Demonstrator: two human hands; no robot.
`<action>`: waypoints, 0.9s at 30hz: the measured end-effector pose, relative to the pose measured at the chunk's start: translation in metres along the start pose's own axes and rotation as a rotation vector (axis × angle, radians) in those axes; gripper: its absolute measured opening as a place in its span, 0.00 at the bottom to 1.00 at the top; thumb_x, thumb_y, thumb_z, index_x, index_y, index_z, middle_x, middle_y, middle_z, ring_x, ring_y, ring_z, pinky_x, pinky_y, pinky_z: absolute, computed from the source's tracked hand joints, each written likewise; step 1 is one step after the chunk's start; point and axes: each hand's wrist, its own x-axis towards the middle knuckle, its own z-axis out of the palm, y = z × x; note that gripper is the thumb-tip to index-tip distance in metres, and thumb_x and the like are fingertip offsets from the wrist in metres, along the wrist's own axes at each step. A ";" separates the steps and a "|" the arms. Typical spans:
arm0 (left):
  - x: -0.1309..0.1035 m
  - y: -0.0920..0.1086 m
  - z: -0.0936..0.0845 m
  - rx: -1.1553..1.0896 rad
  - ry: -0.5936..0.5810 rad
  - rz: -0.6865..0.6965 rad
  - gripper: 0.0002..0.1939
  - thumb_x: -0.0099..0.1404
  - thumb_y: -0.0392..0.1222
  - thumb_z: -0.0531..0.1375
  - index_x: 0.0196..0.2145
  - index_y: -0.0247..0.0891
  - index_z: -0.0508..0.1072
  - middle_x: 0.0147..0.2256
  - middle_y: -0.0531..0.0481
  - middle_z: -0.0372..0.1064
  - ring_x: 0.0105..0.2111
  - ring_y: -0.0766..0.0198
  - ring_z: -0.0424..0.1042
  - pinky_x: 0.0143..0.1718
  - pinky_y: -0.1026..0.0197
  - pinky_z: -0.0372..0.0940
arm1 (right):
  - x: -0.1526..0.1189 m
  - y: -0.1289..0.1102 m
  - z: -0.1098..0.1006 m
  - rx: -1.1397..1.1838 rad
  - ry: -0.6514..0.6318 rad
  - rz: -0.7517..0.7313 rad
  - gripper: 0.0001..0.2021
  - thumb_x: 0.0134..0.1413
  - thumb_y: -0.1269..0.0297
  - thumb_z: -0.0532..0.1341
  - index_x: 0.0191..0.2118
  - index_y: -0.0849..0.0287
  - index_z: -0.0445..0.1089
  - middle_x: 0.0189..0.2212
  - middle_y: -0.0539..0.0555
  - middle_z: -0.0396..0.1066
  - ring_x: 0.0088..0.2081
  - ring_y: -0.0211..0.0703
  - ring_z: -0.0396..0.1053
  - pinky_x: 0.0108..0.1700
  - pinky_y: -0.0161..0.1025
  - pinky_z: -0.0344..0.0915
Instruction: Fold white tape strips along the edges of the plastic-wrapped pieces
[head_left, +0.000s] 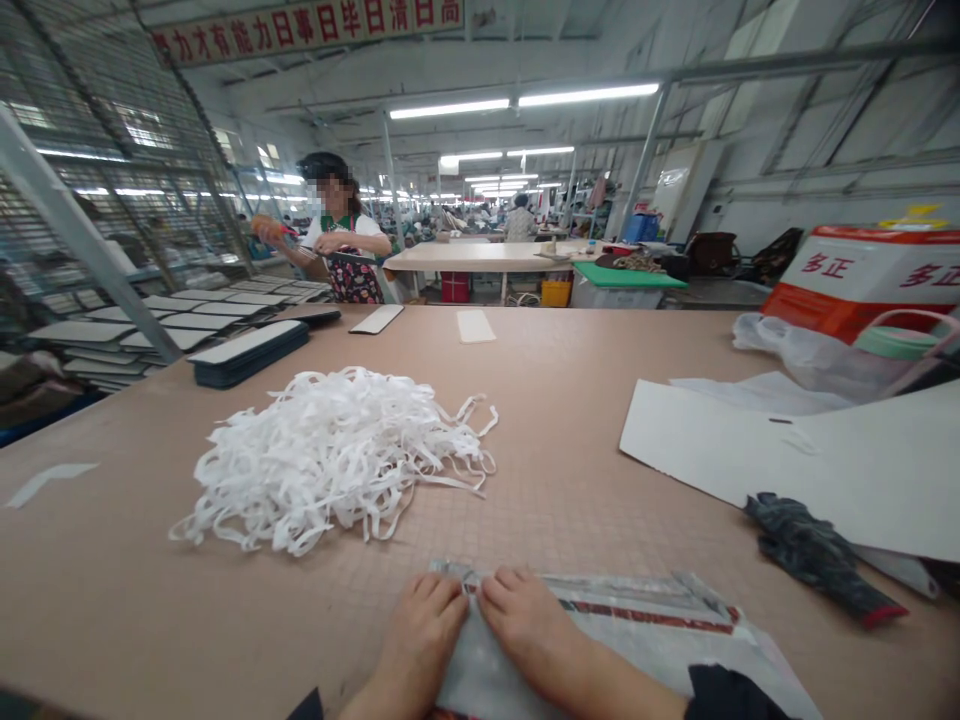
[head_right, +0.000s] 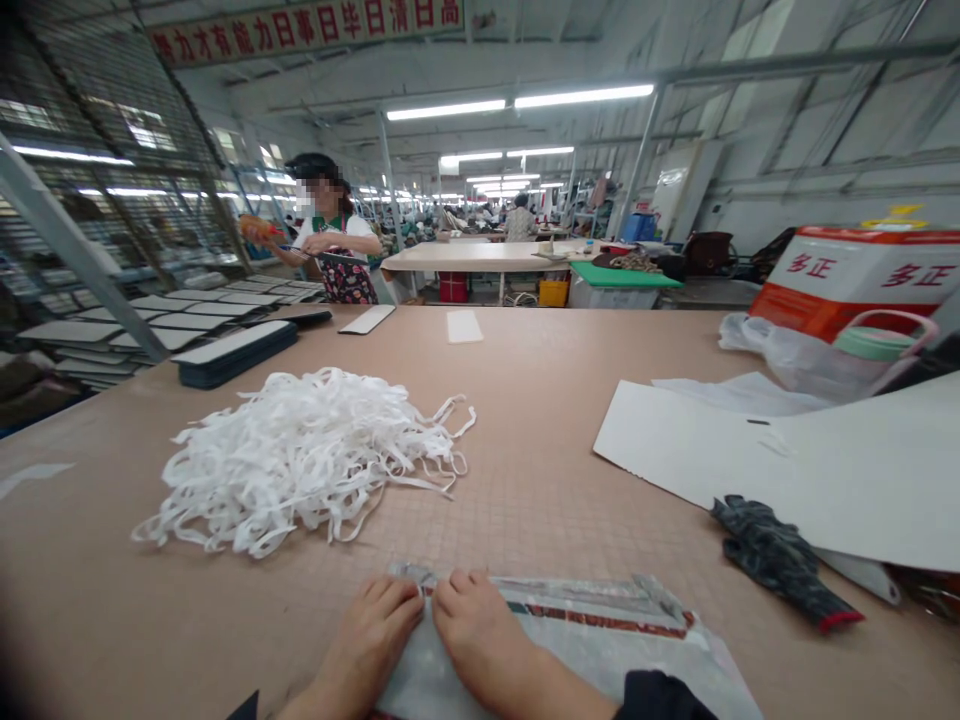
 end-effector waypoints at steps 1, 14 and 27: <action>0.000 0.001 -0.001 -0.012 0.010 -0.010 0.09 0.63 0.34 0.49 0.32 0.40 0.68 0.32 0.52 0.66 0.32 0.63 0.64 0.35 0.59 0.59 | 0.000 0.002 -0.001 -0.007 -0.005 -0.039 0.06 0.52 0.70 0.56 0.38 0.62 0.67 0.35 0.55 0.67 0.36 0.44 0.60 0.37 0.40 0.55; 0.002 0.000 -0.002 0.070 0.099 0.063 0.15 0.65 0.34 0.44 0.33 0.38 0.69 0.37 0.48 0.69 0.34 0.62 0.67 0.37 0.59 0.62 | 0.009 -0.006 0.003 -0.037 0.109 -0.022 0.05 0.53 0.70 0.57 0.37 0.62 0.65 0.33 0.53 0.66 0.34 0.43 0.60 0.36 0.39 0.56; 0.003 -0.020 -0.001 0.081 0.006 0.192 0.10 0.61 0.37 0.50 0.38 0.43 0.69 0.38 0.51 0.71 0.35 0.63 0.68 0.38 0.62 0.62 | -0.104 0.045 -0.054 -0.131 -0.239 0.451 0.08 0.50 0.77 0.54 0.32 0.63 0.69 0.33 0.56 0.68 0.35 0.44 0.64 0.34 0.37 0.56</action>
